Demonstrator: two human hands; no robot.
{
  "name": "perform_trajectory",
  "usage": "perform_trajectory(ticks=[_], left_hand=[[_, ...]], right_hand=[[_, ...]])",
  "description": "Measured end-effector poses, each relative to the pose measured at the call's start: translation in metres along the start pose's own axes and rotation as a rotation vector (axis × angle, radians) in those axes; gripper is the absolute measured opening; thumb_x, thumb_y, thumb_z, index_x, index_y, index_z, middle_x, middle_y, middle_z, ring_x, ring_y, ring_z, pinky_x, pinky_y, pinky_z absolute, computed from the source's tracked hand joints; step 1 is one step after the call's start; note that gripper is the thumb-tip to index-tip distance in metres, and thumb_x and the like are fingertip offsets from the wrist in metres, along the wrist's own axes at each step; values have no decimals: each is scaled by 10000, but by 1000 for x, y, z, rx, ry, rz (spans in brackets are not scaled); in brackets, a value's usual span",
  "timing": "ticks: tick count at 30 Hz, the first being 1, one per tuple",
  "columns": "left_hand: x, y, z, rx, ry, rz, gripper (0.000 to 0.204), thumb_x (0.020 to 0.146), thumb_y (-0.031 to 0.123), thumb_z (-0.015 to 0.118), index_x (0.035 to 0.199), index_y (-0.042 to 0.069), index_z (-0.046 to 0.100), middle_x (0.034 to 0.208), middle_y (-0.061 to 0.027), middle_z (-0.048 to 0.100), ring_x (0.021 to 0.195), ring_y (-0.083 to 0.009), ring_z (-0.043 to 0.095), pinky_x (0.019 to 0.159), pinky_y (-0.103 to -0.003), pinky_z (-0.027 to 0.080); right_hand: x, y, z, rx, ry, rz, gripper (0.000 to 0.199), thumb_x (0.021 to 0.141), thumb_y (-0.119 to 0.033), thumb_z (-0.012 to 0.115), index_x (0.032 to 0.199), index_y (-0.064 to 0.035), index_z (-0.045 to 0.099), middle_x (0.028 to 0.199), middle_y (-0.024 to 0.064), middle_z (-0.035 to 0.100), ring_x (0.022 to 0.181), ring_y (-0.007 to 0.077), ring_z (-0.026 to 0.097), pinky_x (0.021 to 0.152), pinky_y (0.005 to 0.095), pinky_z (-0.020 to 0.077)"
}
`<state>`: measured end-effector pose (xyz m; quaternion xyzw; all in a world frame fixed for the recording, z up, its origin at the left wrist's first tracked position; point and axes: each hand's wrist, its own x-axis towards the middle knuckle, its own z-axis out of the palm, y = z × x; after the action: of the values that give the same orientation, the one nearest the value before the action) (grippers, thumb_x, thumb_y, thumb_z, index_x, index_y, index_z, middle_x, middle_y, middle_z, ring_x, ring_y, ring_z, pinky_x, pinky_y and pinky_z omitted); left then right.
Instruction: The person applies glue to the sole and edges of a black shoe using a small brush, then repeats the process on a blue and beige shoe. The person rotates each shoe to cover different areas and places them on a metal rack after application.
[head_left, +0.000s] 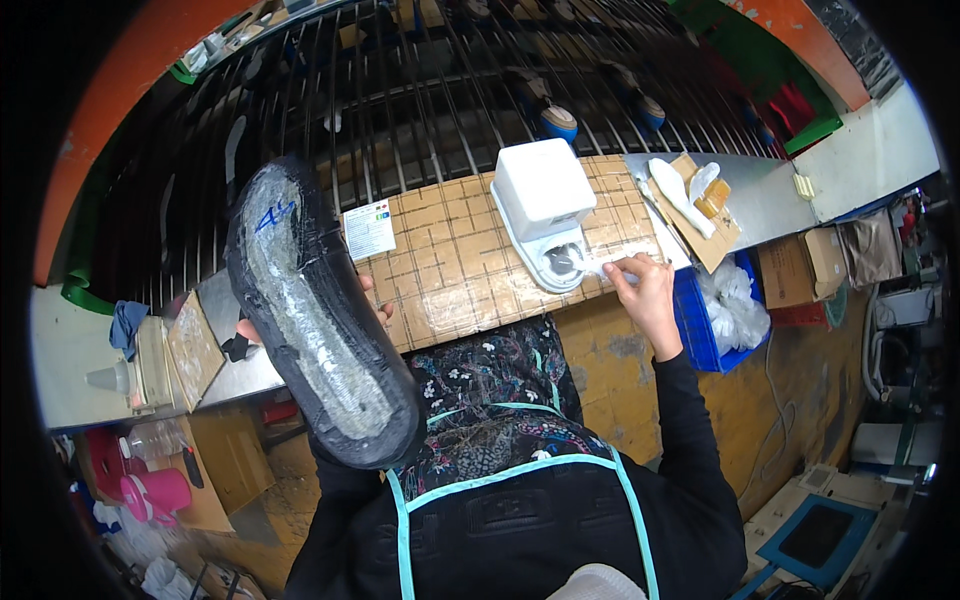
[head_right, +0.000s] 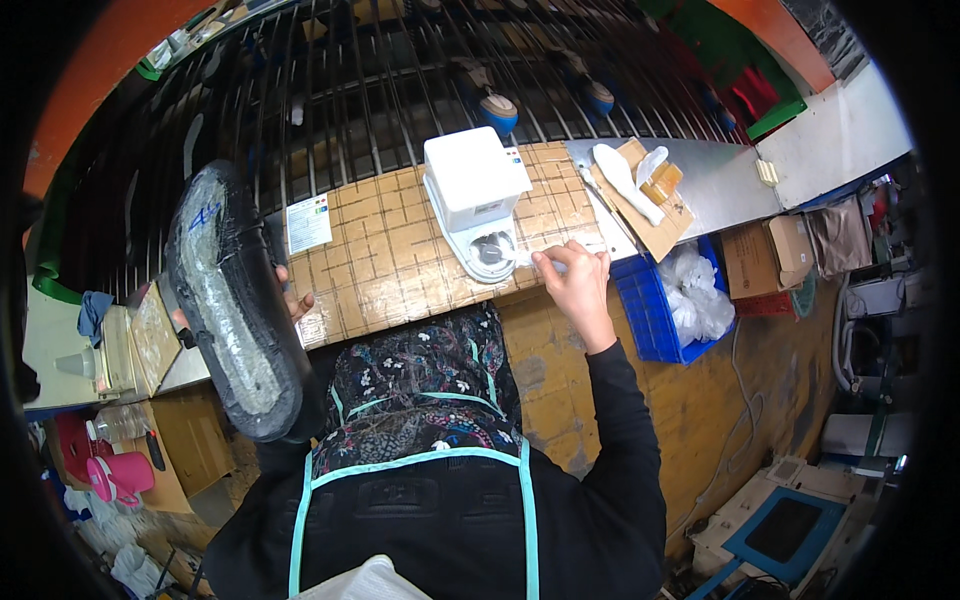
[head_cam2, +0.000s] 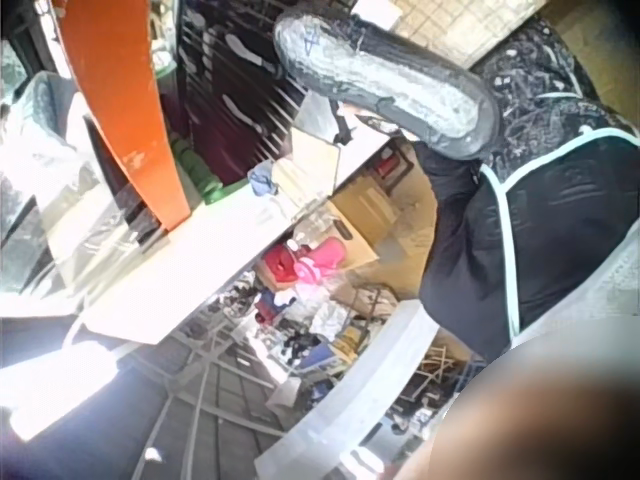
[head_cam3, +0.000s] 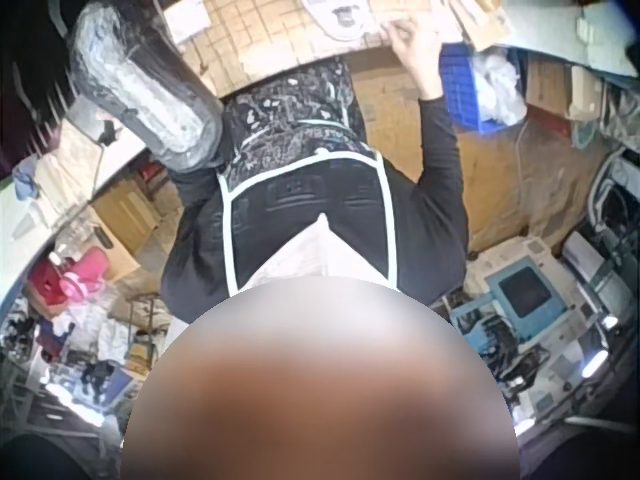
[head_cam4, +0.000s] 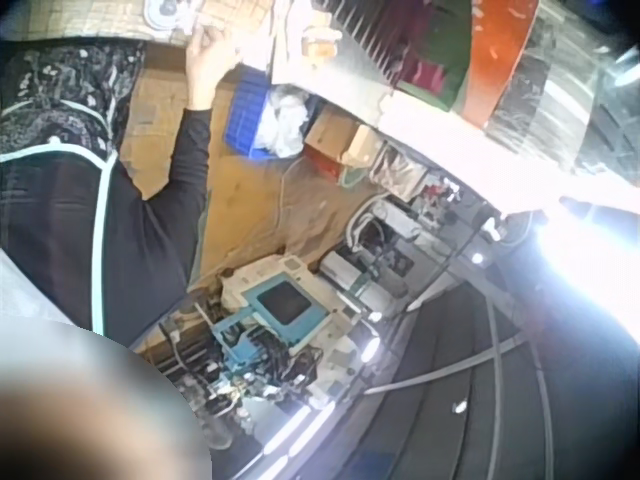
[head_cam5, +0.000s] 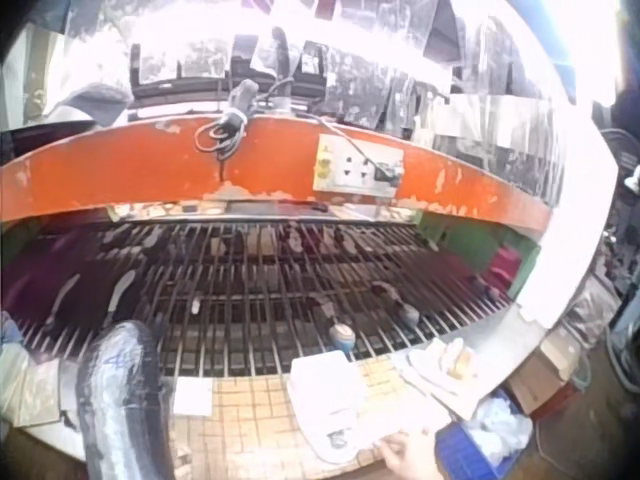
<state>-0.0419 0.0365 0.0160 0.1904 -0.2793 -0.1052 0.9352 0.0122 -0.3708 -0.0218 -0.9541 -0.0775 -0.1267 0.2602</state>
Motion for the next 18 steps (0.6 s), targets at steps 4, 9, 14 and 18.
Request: perform_trajectory(ticks=[4, 9, 14, 18], left_hand=[[-7, -2, -3, -20, 237, 5, 1074, 750, 794, 553, 1434, 0, 314, 1329, -270, 452, 1146, -398, 552, 938, -532, 514], [-15, -36, -10, 542, 771, 140, 982, 772, 715, 619, 1412, 16, 361, 1328, -177, 508, 1157, -303, 552, 975, -435, 491], [3, -71, -15, 621, 715, -38, 929, 702, 527, 802, 1382, 46, 392, 1259, -94, 538, 1136, -242, 552, 992, -391, 457], [18, -81, -10, 603, 626, -102, 957, 680, 505, 825, 1378, 23, 382, 1250, -112, 544, 1132, -236, 558, 985, -361, 458]], right_hand=[[-1, 25, 5, 410, -288, 352, 239, 909, -274, 655, 805, -69, 717, 633, 17, 584, 566, 94, 487, 598, 271, 355], [-4, 23, 4, 736, -378, 389, 227, 883, -239, 704, 911, -14, 704, 694, -5, 634, 605, 64, 520, 542, 232, 382], [5, -42, -13, 213, 113, -48, 136, 764, -167, 791, 874, -100, 746, 773, 8, 647, 762, 136, 587, 749, 308, 366], [26, -97, -31, 225, 374, -367, 166, 712, -148, 812, 872, -152, 766, 820, -30, 652, 860, 148, 575, 875, 368, 293]])
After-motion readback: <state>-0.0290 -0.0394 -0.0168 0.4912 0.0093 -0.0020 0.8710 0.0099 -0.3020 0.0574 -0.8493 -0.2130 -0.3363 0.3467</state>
